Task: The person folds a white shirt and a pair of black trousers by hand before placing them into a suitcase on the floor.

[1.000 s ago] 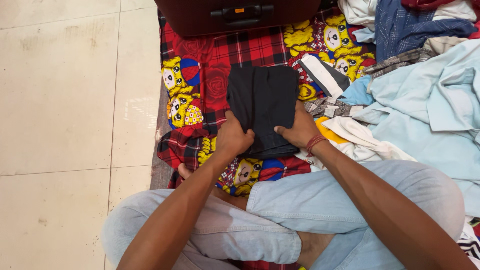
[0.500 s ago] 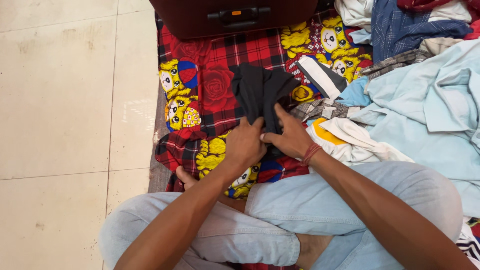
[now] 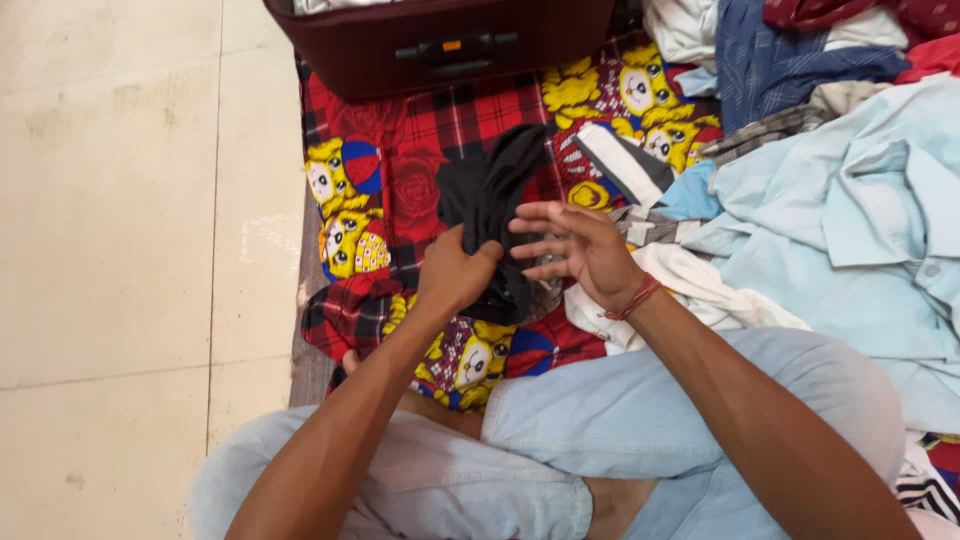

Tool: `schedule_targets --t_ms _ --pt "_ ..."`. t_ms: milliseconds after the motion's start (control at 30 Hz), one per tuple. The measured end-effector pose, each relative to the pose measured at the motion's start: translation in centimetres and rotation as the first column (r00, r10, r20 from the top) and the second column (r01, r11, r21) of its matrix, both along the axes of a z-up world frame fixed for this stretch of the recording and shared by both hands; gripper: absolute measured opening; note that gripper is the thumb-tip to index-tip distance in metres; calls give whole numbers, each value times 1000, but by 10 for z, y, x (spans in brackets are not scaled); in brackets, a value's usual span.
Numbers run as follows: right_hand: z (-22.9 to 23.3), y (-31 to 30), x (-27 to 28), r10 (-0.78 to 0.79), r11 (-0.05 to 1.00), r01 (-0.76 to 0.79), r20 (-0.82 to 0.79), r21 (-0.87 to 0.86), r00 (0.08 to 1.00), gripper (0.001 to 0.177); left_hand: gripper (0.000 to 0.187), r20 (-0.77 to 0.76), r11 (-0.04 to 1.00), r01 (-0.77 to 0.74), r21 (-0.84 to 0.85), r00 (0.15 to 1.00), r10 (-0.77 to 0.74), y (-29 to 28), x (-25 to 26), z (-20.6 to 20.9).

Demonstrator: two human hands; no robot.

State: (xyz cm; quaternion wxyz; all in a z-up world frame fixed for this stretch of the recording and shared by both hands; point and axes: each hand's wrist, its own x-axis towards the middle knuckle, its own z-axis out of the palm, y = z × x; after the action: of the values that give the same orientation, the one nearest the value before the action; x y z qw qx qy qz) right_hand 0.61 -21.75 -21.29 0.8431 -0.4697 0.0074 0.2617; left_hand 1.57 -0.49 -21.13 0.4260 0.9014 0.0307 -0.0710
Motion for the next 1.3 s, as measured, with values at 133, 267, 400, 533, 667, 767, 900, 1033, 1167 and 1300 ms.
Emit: schedule_targets --t_ms 133,267,400,533,667,767,900,1033,1167,1300 --pt "15 -16 6 -287 936 302 108 -182 952 46 39 -36 978 -147 -145 989 144 -5 21 39" --pt "27 -22 7 -348 899 375 150 -228 925 35 36 285 974 -92 -206 947 150 -14 67 101" --pt "41 -10 -4 -252 905 302 196 -299 948 28 36 526 990 -101 -94 840 136 -36 149 155" --pt "71 6 -19 -104 888 194 229 -417 968 28 58 549 959 -261 108 820 161 -82 268 174" --pt "97 0 -19 38 651 39 84 -758 996 38 63 483 961 -182 206 873 62 -115 380 111" --pt "80 -15 -10 102 755 68 218 -652 971 39 62 342 957 -22 288 936 -82 -128 441 16" --pt "38 -28 -10 196 662 201 426 -722 883 43 60 132 919 136 371 971 -197 -111 472 -76" --pt "17 -29 -15 260 608 128 348 -784 901 45 41 34 914 122 386 989 -146 -88 480 -70" --pt "21 -25 -19 462 521 -44 238 -853 854 49 57 82 873 227 432 954 -288 -75 457 -49" --pt "6 -14 -24 575 426 51 314 -903 755 51 81 312 765 -60 641 931 -188 -92 412 -17"
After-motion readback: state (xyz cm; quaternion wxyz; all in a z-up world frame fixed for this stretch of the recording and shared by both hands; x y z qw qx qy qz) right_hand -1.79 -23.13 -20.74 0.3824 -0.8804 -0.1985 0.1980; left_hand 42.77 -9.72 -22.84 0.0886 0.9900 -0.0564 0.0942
